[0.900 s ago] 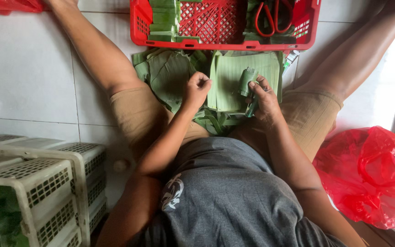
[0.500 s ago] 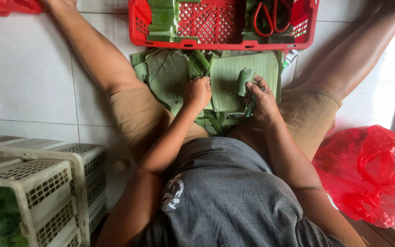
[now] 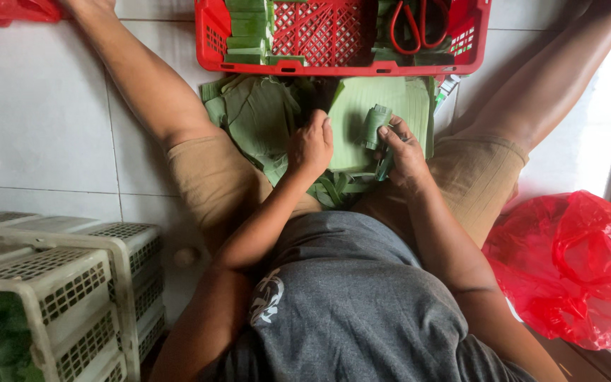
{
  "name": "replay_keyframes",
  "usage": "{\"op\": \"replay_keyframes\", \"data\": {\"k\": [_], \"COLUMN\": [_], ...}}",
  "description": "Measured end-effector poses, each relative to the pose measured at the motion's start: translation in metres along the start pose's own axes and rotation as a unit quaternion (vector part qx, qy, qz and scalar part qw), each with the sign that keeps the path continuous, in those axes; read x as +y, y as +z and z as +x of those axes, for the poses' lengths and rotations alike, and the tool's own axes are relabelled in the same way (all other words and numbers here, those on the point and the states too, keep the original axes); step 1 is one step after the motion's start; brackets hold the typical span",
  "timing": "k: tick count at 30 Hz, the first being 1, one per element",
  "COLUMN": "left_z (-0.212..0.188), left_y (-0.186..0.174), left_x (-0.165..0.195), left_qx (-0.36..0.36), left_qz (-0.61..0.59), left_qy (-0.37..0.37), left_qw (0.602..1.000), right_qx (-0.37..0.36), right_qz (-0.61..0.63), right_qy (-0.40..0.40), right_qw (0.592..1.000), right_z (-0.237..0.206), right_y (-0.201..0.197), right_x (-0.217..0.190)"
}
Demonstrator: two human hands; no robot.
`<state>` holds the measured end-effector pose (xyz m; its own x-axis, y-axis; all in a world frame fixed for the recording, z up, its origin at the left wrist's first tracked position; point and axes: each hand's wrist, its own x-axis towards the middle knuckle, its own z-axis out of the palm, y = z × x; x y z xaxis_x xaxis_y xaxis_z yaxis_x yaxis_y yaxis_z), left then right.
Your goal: The person sits on the floor folding and rolling banana leaf pieces by hand, tearing or creasing the leaf into rolled segments, and placing the finished rolled pieces into a red plastic basket. They repeatedly take new leaf pieces from the pile beside them and continue the same folding cycle.
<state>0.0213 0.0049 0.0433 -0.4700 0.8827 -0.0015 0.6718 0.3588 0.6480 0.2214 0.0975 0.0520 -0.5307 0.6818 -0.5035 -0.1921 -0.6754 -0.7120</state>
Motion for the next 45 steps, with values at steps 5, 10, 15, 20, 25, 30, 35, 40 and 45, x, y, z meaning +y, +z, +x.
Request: {"op": "replay_keyframes", "data": {"k": [5, 10, 15, 20, 25, 30, 35, 40, 45], "left_z": [0.010, 0.005, -0.002, -0.014, -0.020, -0.022, -0.010, -0.020, -0.021], "left_y": [0.016, 0.019, 0.002, 0.011, 0.003, -0.032, -0.026, 0.004, 0.006], "left_x": [-0.021, -0.025, -0.006, 0.004, 0.000, -0.002, -0.015, -0.028, -0.045], "left_qx": [-0.009, -0.080, -0.156, -0.256, -0.253, -0.192, -0.130, -0.029, 0.036], "left_qz": [-0.419, -0.642, -0.749, -0.791, -0.814, -0.770, -0.658, -0.264, -0.205], "left_qy": [-0.135, -0.156, -0.221, -0.210, -0.184, -0.091, -0.268, -0.140, -0.058], "left_qw": [0.898, 0.746, 0.605, 0.514, 0.490, 0.602, 0.691, 0.954, 0.976], "right_qx": [-0.047, -0.069, -0.142, -0.177, -0.096, -0.023, -0.018, -0.005, -0.014], "right_qz": [0.028, 0.063, 0.115, 0.113, 0.085, 0.055, 0.052, 0.038, 0.037], "right_qy": [-0.009, -0.010, 0.013, 0.049, 0.034, 0.000, -0.007, 0.001, -0.015], "right_qw": [0.998, 0.996, 0.983, 0.977, 0.991, 0.998, 0.998, 0.999, 0.999], "right_z": [-0.001, -0.002, -0.011, -0.013, 0.006, 0.015, 0.017, 0.016, 0.013], "right_y": [0.001, 0.001, 0.015, 0.035, 0.023, 0.006, 0.005, 0.008, 0.006], "right_x": [0.002, 0.002, -0.003, 0.012, 0.014, 0.018, 0.020, 0.019, 0.020]}}
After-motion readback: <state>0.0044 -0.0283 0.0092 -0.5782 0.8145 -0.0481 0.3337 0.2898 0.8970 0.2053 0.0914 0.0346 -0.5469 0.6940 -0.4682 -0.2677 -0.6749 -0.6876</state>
